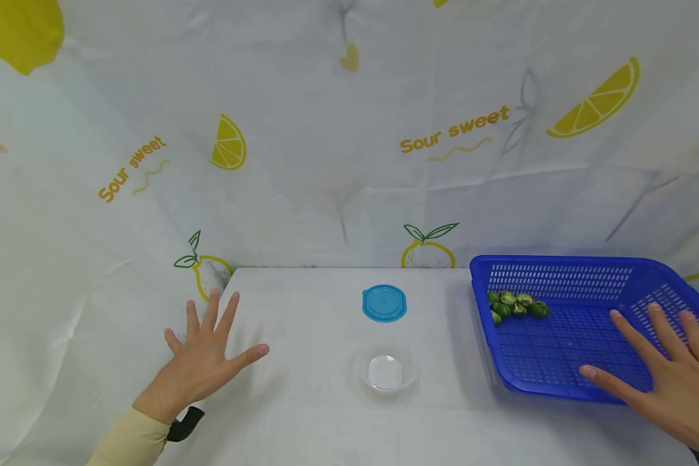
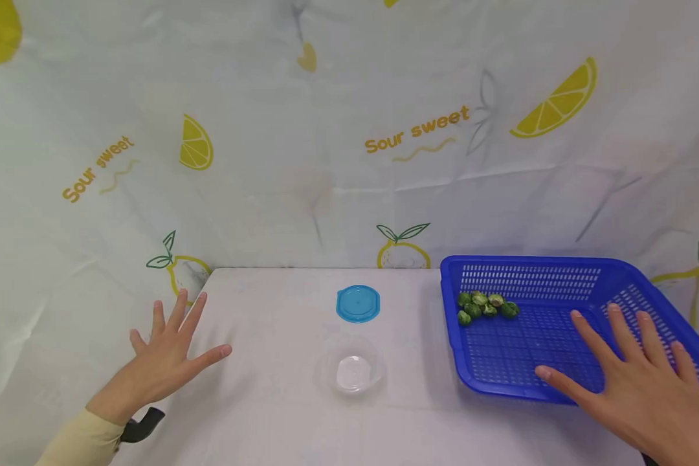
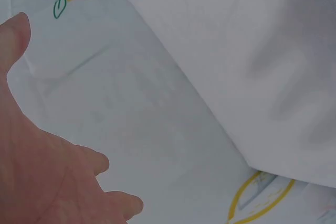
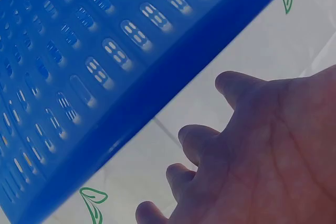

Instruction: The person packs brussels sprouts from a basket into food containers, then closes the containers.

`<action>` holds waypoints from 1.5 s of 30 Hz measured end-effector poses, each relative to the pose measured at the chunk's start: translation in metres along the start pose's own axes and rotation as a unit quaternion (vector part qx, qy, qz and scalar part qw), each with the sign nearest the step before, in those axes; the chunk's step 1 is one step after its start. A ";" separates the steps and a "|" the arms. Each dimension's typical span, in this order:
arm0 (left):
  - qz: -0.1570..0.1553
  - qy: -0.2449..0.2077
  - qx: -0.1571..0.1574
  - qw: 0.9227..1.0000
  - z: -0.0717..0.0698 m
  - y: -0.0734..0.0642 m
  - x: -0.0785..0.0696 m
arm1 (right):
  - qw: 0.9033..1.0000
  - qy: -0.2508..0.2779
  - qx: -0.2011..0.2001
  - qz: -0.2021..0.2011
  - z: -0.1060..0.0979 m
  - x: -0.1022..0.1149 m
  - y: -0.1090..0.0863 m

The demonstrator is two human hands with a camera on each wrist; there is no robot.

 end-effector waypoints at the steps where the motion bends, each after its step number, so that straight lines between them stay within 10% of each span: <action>1: 0.001 0.000 -0.001 1.000 0.000 0.000 0.000 | 1.000 0.000 0.000 0.001 -0.001 0.000 0.000; 15: 0.009 -0.019 0.003 1.000 0.005 0.004 -0.004 | 1.000 0.006 -0.015 -0.001 -0.009 -0.007 -0.003; 27: 0.036 -0.237 0.063 0.969 0.041 0.025 -0.030 | 0.992 0.026 0.076 -0.095 -0.025 0.002 0.037; 30: 0.037 -0.313 0.106 0.943 0.063 0.035 -0.053 | 0.989 0.019 0.085 -0.121 -0.034 0.011 0.049; 38: 0.047 -0.508 0.229 0.829 0.109 0.059 -0.110 | 0.974 0.052 0.095 -0.197 -0.040 0.023 0.085; 45: 0.021 -0.535 0.268 0.801 0.130 0.067 -0.125 | 0.958 0.116 0.155 -0.209 -0.023 0.031 0.112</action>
Point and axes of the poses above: each hand's wrist, its own y-axis towards the middle knuckle, its own z-axis out of the palm, x = y × z, the point moved 7 cm from there along y, towards the middle knuckle, and after that the axes turned 4 degrees about z, right-handed, at the moved point
